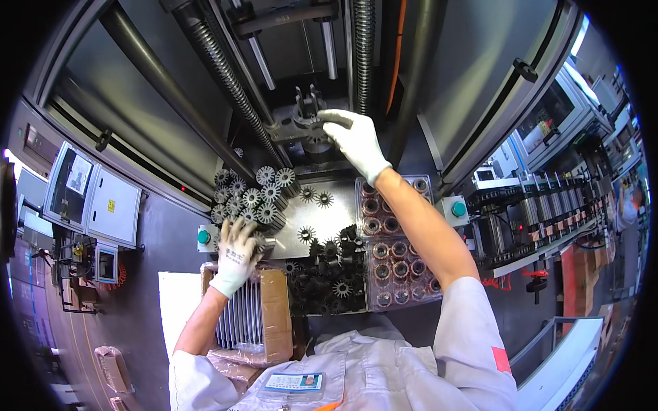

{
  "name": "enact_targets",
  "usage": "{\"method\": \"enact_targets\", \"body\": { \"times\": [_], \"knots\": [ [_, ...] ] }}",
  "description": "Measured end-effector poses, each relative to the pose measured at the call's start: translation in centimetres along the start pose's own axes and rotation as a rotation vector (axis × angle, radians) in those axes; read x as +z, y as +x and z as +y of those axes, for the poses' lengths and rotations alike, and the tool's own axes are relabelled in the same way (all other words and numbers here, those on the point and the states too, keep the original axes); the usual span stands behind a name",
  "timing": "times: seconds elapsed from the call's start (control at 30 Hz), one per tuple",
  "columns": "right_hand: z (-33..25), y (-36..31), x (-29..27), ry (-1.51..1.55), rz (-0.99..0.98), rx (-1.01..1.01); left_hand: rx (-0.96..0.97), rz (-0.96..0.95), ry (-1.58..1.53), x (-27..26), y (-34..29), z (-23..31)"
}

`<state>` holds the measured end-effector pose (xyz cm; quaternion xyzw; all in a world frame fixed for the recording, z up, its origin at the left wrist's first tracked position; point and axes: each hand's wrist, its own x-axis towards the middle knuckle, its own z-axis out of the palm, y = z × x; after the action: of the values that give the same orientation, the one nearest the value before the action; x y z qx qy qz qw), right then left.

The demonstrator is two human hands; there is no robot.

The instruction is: The person places metal components into a pressing machine, moves finished electrical rotors from a conveyor belt into a storage shelf, and transfers small black gears from a large cardboard box into a smaller container.

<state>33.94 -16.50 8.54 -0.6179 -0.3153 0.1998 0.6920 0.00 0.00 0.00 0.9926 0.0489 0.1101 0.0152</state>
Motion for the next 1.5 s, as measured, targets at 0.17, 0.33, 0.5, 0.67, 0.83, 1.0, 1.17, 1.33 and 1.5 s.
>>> {"method": "enact_targets", "body": {
  "times": [0.17, 0.33, 0.5, 0.67, 0.83, 1.0, 1.17, 1.33, 1.5],
  "knots": [
    [1.8, 5.2, 2.2, 0.108, 0.174, -0.077, -0.148, 0.129, -0.172, -2.8, -0.6, 2.7],
    [5.9, 9.1, 2.1, -0.09, 0.293, 0.12, -0.274, 0.24, -0.555, -6.7, 3.1, 3.2],
    [6.0, 8.8, 1.7, -0.216, 0.237, 0.306, -0.185, 0.421, -0.538, -7.4, 9.5, 2.3],
    [7.9, -0.7, 3.6, -0.941, -0.054, -0.04, -0.095, 0.553, -0.462, -7.1, 17.7, 1.2],
    [12.2, -6.1, 4.1, -1.229, -0.533, -0.013, -0.028, 0.517, -0.46, -6.1, 25.8, 2.0],
    [12.5, -7.2, 3.8, -1.311, -0.674, -0.123, 0.158, 0.307, -0.438, -7.1, 29.8, 0.2],
    [10.8, -9.5, 2.8, -1.017, -0.532, -0.281, 0.121, 0.243, -0.31, -7.3, 31.6, -0.3],
    [8.6, -11.4, 0.1, -0.886, -0.5, -0.566, 0.053, 0.101, -0.1, -4.2, 32.0, 0.9],
    [3.7, -13.3, -1.6, -0.603, -0.423, -0.269, -0.092, 0.159, 0.098, -0.9, 27.9, 1.5]
  ]
}}
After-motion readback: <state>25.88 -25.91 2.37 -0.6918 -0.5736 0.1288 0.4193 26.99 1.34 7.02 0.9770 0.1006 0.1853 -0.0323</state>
